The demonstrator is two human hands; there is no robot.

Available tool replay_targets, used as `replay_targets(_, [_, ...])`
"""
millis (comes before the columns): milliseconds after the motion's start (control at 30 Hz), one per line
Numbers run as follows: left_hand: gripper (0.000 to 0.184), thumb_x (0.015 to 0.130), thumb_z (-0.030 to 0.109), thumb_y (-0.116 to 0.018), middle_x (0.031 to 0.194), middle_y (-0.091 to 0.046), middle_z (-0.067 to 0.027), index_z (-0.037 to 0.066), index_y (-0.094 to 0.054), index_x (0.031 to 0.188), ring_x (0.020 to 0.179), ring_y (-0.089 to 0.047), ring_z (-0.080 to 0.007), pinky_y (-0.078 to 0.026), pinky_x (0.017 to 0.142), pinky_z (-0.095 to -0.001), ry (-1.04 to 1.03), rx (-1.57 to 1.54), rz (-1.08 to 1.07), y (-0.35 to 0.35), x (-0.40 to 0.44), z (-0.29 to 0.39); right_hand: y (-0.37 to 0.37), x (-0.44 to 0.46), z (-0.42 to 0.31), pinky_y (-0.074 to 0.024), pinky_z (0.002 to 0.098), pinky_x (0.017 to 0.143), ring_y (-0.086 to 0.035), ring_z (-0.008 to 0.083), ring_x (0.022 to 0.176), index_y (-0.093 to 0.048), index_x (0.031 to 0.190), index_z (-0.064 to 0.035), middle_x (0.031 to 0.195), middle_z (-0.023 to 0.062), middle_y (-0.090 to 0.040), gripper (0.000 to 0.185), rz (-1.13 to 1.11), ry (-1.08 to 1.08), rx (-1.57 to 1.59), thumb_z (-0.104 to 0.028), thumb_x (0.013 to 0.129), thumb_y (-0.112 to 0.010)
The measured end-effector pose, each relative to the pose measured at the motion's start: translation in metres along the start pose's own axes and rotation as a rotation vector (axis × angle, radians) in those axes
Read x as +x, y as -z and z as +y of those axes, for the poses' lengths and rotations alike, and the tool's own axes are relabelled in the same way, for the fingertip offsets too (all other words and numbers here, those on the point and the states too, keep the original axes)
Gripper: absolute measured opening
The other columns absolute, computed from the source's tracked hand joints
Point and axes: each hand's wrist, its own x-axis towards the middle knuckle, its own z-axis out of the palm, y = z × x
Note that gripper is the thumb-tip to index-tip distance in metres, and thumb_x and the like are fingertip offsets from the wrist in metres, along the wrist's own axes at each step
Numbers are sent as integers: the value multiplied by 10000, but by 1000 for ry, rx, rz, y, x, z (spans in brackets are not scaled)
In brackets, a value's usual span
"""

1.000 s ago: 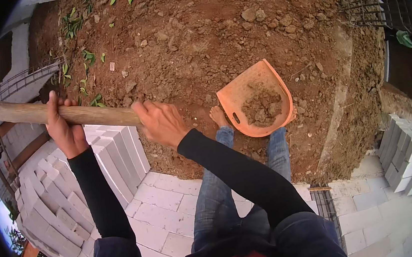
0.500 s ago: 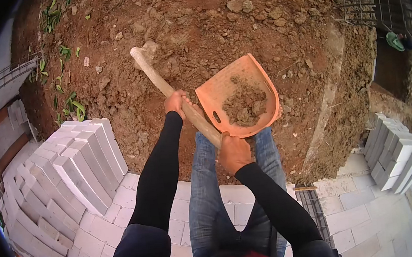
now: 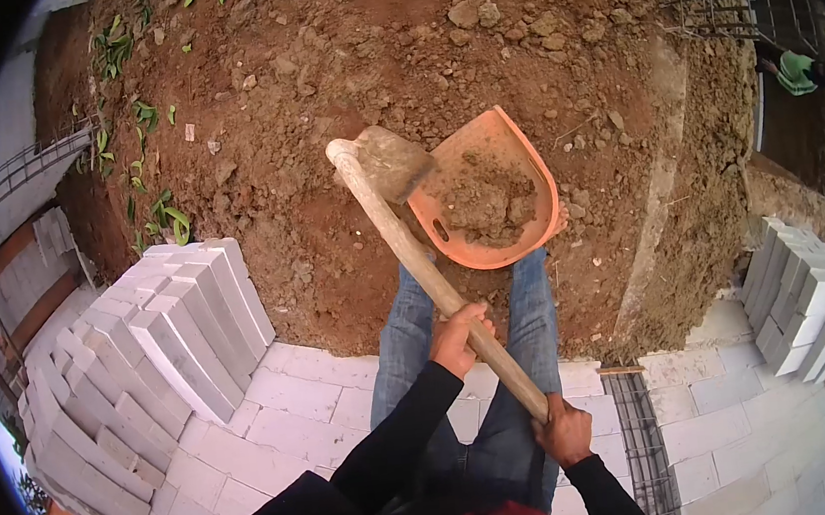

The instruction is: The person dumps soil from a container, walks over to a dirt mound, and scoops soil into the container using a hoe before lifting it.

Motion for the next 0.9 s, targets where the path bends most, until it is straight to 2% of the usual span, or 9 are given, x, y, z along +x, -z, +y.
replay_targets(200, [213, 850, 55, -711, 753, -550, -44, 78, -513, 926, 685, -597, -184, -548, 666, -399, -657, 8, -42, 13, -61, 215, -13, 161, -153, -538, 421, 594, -681, 319, 725, -587, 1088, -84, 832, 116, -670, 447, 431, 551, 202, -125, 695, -794])
replay_targets(333, [210, 860, 121, -754, 718, -566, -36, 73, -549, 854, 638, -606, -170, -556, 615, -357, -1073, 84, -111, 0, -135, 386, 48, 229, -313, -542, 488, 681, -671, 427, 768, -523, 1031, -28, 842, 228, -680, 384, 277, 661, 306, -102, 738, -761])
replay_targets(433, [207, 856, 143, -750, 690, -588, -51, 49, -569, 820, 598, -613, -168, -558, 560, -312, -1378, 203, -18, -18, -147, 483, 80, 259, -382, -540, 505, 672, -670, 445, 754, -537, 966, -1, 776, 261, -663, 324, 339, 677, 377, -121, 754, -751])
replay_targets(567, [189, 859, 95, -697, 687, -574, -83, -11, -542, 841, 560, -595, -172, -546, 536, -312, -1177, 285, 36, -55, -63, 458, 64, 285, -352, -538, 508, 665, -668, 450, 730, -573, 875, 21, 730, 274, -652, 281, 324, 496, 328, -151, 747, -755])
replay_targets(633, [183, 835, 47, -660, 784, -595, -115, -54, -553, 943, 583, -600, -180, -535, 540, -315, -925, 267, 48, -46, 45, 379, 36, 267, -280, -549, 505, 702, -691, 430, 751, -613, 911, 30, 767, 268, -679, 277, 195, 265, 224, -132, 739, -756])
replay_targets(700, [274, 796, 57, -680, 832, -605, -104, -61, -570, 1017, 635, -617, -215, -528, 596, -402, -526, 493, 154, 0, 189, 262, -5, 214, -212, -559, 497, 779, -701, 428, 828, -623, 1012, 38, 841, 272, -694, 359, -16, -25, 124, -165, 745, -750])
replay_targets(767, [147, 849, 100, -648, 741, -577, -76, 23, -562, 940, 586, -575, -194, -522, 564, -360, -425, 550, 153, 0, 167, 226, -15, 176, -185, -562, 509, 776, -695, 445, 820, -601, 1032, 46, 838, 279, -691, 387, -79, -90, 107, -182, 752, -742])
replay_targets(800, [115, 855, 115, -643, 740, -581, -75, 36, -563, 883, 581, -564, -187, -519, 570, -354, -217, 485, 36, -17, 135, 238, -3, 178, -188, -562, 512, 768, -694, 446, 809, -593, 1024, 44, 826, 278, -689, 385, -61, -53, 116, -187, 754, -741])
replay_targets(900, [117, 869, 114, -628, 729, -564, -62, 60, -545, 807, 572, -541, -174, -512, 571, -357, -261, 392, -35, -34, 99, 228, 39, 170, -187, -558, 520, 731, -684, 453, 766, -565, 1008, 27, 783, 269, -680, 383, -19, 22, 118, -197, 754, -743])
